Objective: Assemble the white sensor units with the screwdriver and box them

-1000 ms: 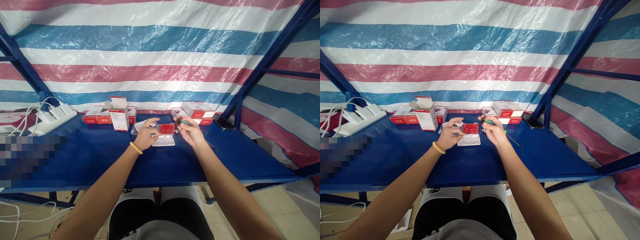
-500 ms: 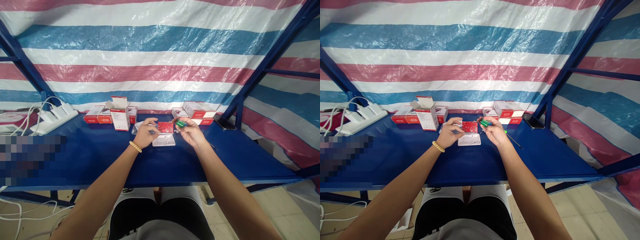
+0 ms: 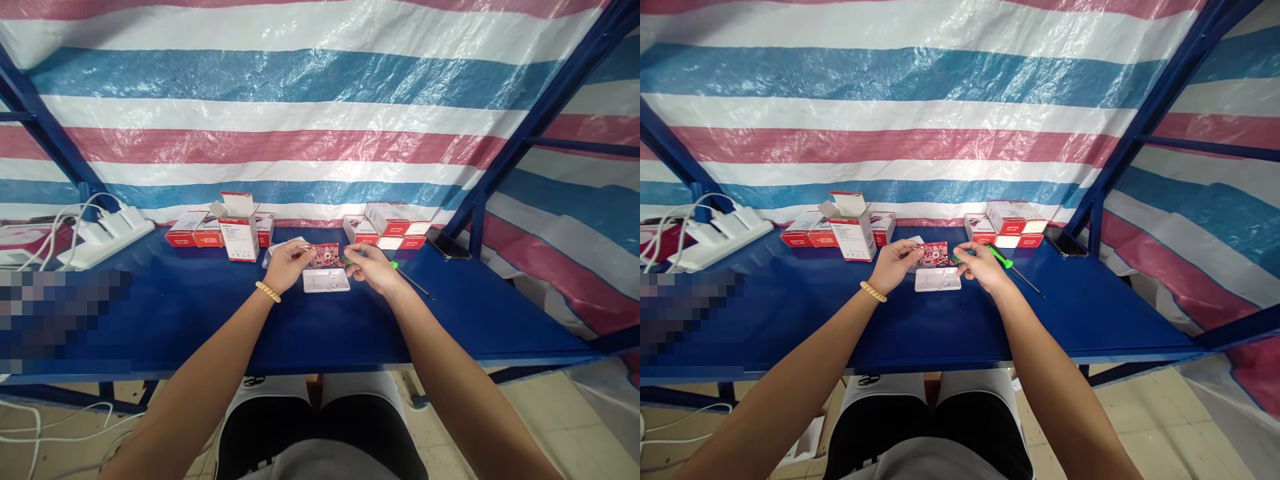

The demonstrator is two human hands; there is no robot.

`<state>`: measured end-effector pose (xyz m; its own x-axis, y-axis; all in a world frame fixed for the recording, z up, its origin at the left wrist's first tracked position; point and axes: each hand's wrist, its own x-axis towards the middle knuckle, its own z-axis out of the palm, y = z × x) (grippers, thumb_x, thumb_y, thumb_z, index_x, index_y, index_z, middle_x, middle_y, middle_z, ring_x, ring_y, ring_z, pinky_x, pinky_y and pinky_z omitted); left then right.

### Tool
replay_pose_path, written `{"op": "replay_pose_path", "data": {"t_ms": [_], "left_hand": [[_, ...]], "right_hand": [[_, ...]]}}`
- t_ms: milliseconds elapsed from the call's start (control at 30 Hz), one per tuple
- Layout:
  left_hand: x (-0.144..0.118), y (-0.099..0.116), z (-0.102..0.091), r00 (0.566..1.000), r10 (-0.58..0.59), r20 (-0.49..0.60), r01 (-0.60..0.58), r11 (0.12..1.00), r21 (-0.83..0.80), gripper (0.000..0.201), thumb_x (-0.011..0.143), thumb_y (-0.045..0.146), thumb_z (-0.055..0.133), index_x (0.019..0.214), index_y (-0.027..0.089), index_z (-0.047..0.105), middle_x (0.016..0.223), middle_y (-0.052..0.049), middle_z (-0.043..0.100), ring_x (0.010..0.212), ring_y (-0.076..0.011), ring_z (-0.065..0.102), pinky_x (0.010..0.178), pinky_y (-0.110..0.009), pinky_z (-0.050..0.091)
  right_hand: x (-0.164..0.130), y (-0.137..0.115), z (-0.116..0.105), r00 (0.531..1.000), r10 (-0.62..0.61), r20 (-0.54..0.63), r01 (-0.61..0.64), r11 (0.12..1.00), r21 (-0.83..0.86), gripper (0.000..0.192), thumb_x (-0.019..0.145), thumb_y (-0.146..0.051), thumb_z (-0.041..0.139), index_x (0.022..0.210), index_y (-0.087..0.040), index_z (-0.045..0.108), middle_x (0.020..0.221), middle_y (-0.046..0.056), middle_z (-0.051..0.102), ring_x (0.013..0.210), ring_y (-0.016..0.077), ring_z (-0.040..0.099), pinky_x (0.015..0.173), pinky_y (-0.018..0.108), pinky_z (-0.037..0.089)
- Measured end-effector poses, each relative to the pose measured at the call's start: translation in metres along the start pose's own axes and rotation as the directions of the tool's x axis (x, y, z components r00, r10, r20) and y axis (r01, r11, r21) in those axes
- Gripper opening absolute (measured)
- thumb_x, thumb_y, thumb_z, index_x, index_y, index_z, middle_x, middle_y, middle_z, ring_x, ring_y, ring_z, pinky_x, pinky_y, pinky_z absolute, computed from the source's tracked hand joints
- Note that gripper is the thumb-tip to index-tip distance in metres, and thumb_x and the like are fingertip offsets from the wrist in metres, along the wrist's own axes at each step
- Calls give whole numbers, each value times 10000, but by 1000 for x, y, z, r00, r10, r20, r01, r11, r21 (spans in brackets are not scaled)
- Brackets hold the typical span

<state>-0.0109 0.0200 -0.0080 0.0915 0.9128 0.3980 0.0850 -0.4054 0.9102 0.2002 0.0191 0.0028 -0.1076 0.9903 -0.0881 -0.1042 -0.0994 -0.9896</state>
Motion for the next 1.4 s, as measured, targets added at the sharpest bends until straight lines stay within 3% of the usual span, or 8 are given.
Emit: {"op": "replay_pose_path", "data": {"t_ms": [167,367,467,633,767,967,1167,1400], "left_hand": [[4,-1,-2,986,-161,34,164,978,-130,313,652,404,766,816,150,684,656,13,627,532,-92,507,531,-245,406],[2,1,-1,976,-169,135,193,962,-192,305,590,359,808,784,152,696,735,-2,659,628,-108,565,596,-251,451],[2,0,-1,973,-142,182,179,963,-204,312,595,348,812,816,155,707,763,-9,670,670,-122,594,640,-271,486],[1,0,0,961,-156,228,201,961,-189,314,592,309,812,852,160,718,823,-25,698,719,-144,630,670,-291,513],[1,1,0,972,-150,179,184,965,-189,271,607,298,792,833,162,731,814,-23,693,692,-129,615,646,-281,502],[1,1,-1,970,-192,147,225,940,-256,252,616,303,781,815,158,728,789,-21,678,682,-136,617,632,-287,507],[0,2,1,955,-183,232,242,936,-255,277,609,295,796,832,153,713,799,-19,682,683,-119,616,659,-282,514],[1,0,-3,960,-125,249,141,989,-46,368,697,389,725,978,155,680,942,-70,698,835,-194,654,759,-361,528]], "right_hand": [[-3,-2,3,999,41,14,-38,986,-163,328,787,-459,705,776,-169,552,535,49,655,333,88,518,283,140,206],[-3,0,0,997,83,4,-81,977,-199,470,747,-607,673,697,-149,581,487,76,625,375,167,603,238,172,250],[-2,2,0,999,13,38,-9,995,-101,449,670,-569,757,702,-154,588,587,50,649,444,169,641,285,208,401],[-3,-1,0,997,-42,72,38,998,49,340,636,-361,788,823,-182,568,657,-3,657,429,100,576,282,150,264],[-7,-5,-2,989,-23,149,8,995,97,398,597,-173,720,933,-210,510,722,12,700,504,120,596,351,180,349],[-10,-6,-3,972,-27,232,41,998,-54,370,632,-352,790,888,-196,573,734,21,688,550,139,636,366,179,303],[-11,-4,1,986,-58,156,94,967,-235,362,611,-405,808,872,-197,667,612,-28,622,475,98,557,384,186,336],[-7,0,1,976,-132,175,161,973,-166,307,593,-367,815,800,-177,690,639,-4,657,509,128,572,453,260,466]]}}
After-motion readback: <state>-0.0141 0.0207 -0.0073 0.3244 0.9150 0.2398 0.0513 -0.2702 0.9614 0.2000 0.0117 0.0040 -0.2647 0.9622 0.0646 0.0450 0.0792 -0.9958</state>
